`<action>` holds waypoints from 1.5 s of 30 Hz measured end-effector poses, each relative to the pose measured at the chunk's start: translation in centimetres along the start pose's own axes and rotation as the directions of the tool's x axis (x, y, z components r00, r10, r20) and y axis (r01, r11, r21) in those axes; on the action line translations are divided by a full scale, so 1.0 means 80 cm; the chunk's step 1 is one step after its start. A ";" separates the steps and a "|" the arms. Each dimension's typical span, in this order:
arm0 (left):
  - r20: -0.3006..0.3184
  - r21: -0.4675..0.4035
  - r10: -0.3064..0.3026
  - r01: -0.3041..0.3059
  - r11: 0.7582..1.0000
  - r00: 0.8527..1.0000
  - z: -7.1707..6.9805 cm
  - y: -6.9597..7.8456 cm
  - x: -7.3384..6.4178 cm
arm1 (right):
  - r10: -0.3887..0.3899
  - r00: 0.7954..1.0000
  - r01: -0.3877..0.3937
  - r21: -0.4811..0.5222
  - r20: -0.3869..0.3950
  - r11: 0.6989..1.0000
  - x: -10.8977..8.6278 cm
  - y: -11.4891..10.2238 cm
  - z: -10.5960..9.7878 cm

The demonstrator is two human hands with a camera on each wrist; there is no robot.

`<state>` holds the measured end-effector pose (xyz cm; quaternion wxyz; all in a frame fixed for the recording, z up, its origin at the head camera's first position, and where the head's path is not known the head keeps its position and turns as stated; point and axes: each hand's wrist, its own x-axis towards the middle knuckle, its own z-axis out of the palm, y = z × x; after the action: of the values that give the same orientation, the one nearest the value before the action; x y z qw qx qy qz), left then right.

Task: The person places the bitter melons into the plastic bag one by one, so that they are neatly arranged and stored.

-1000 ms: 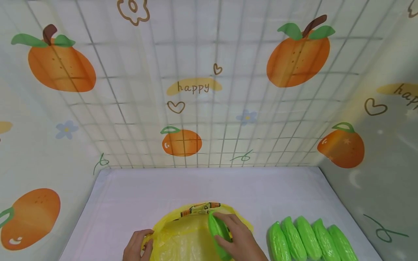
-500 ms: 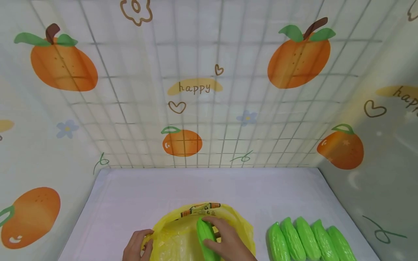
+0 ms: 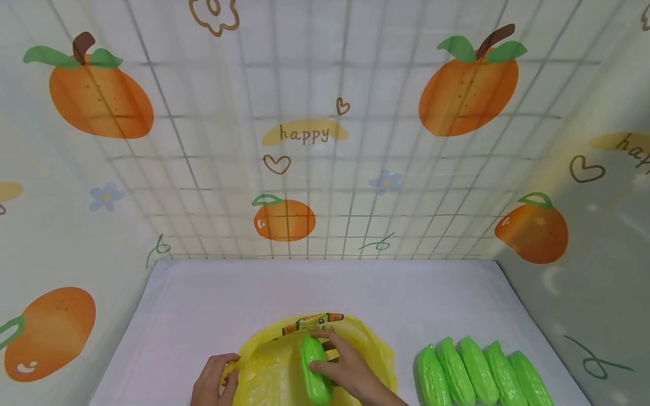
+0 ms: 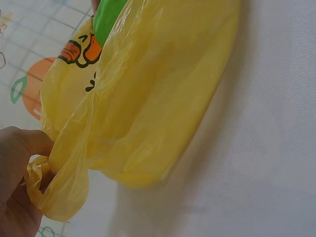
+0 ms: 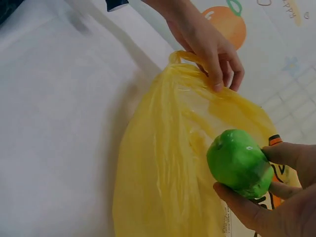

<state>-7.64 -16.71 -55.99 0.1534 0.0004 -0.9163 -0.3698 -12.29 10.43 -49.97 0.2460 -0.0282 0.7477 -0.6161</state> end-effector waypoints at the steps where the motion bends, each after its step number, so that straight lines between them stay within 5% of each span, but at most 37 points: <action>1: 0.001 -0.004 0.001 -0.001 1.000 1.000 0.000 0.000 0.000 | 0.011 1.000 -0.011 0.016 0.001 1.000 0.001 -0.001 0.001; 15: 0.003 0.018 0.017 -0.017 1.000 1.000 0.004 -0.002 0.007 | 0.097 0.995 -0.098 0.158 0.013 0.983 0.023 -0.004 0.010; 24: -0.048 0.012 0.050 -0.049 0.999 0.998 0.006 -0.007 0.005 | 0.136 0.990 -0.139 0.253 0.029 0.957 0.037 0.002 0.032; 45: -0.029 -0.037 0.043 -0.044 0.998 0.999 0.006 -0.004 0.000 | 0.164 0.983 -0.144 0.214 -0.079 0.966 0.066 0.012 0.072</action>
<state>-7.83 -16.61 -56.58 0.1744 -0.0170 -0.9067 -0.3837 -14.40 3.61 -53.30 0.2584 0.0853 0.6902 -0.6705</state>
